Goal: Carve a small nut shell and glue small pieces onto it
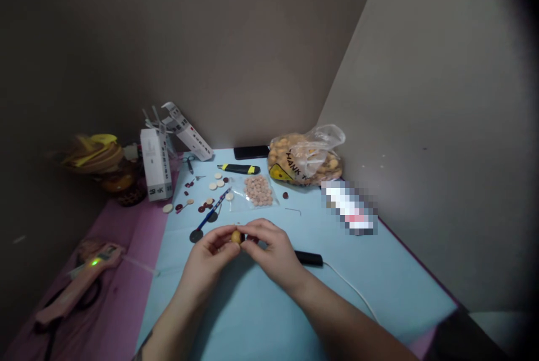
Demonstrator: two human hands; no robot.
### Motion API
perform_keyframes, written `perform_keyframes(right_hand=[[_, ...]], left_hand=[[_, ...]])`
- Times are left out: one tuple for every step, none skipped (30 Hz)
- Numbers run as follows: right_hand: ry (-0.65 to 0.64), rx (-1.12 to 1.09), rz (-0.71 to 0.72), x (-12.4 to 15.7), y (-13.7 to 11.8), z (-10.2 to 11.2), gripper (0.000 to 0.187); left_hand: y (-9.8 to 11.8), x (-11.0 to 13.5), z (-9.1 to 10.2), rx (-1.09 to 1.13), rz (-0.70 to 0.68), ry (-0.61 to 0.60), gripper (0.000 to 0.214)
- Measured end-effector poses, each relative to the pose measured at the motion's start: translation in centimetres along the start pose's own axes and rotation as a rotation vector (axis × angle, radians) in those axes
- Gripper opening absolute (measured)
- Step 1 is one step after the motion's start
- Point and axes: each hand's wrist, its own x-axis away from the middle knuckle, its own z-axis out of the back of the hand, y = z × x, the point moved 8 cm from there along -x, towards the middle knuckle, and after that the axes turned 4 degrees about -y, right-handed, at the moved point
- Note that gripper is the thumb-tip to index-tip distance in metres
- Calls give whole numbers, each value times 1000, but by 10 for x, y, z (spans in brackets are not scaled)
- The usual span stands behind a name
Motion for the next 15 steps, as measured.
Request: perform_keyframes(right_hand=[[14, 4, 7, 0, -1, 1, 30], [26, 8, 13, 0, -1, 2, 29], [38, 11, 16, 1, -2, 3, 28], [46, 13, 18, 1, -2, 4, 28], [52, 18, 19, 1, -3, 5, 27], [55, 23, 20, 1, -3, 5, 26], [56, 28, 23, 1, -4, 6, 26], [56, 30, 27, 2, -4, 6, 26], [54, 31, 30, 2, -4, 6, 25], [49, 30, 32, 2, -4, 6, 25], [44, 27, 32, 2, -4, 5, 25], [40, 23, 31, 2, -3, 5, 25], [38, 18, 32, 2, -3, 5, 25], [37, 13, 31, 2, -3, 5, 25], [40, 9, 30, 2, -3, 5, 26]], left_hand=[[0, 0, 0, 1, 2, -1, 41], [1, 0, -1, 4, 7, -2, 41], [1, 0, -1, 7, 14, -2, 42], [0, 0, -1, 8, 18, -3, 42], [1, 0, -2, 5, 17, -3, 42], [1, 0, -2, -2, 12, -4, 42], [2, 0, -2, -13, 3, -3, 42], [3, 1, -2, -25, -8, -2, 42], [4, 1, -2, -37, -20, -1, 41], [5, 1, -2, -47, -32, 2, 40], [6, 2, -2, -55, -41, 1, 39], [7, 2, -2, -57, -46, -1, 37], [7, 3, -2, -53, -50, -4, 36], [8, 3, -3, -46, -50, -9, 35], [8, 4, -3, -37, -49, -15, 34]])
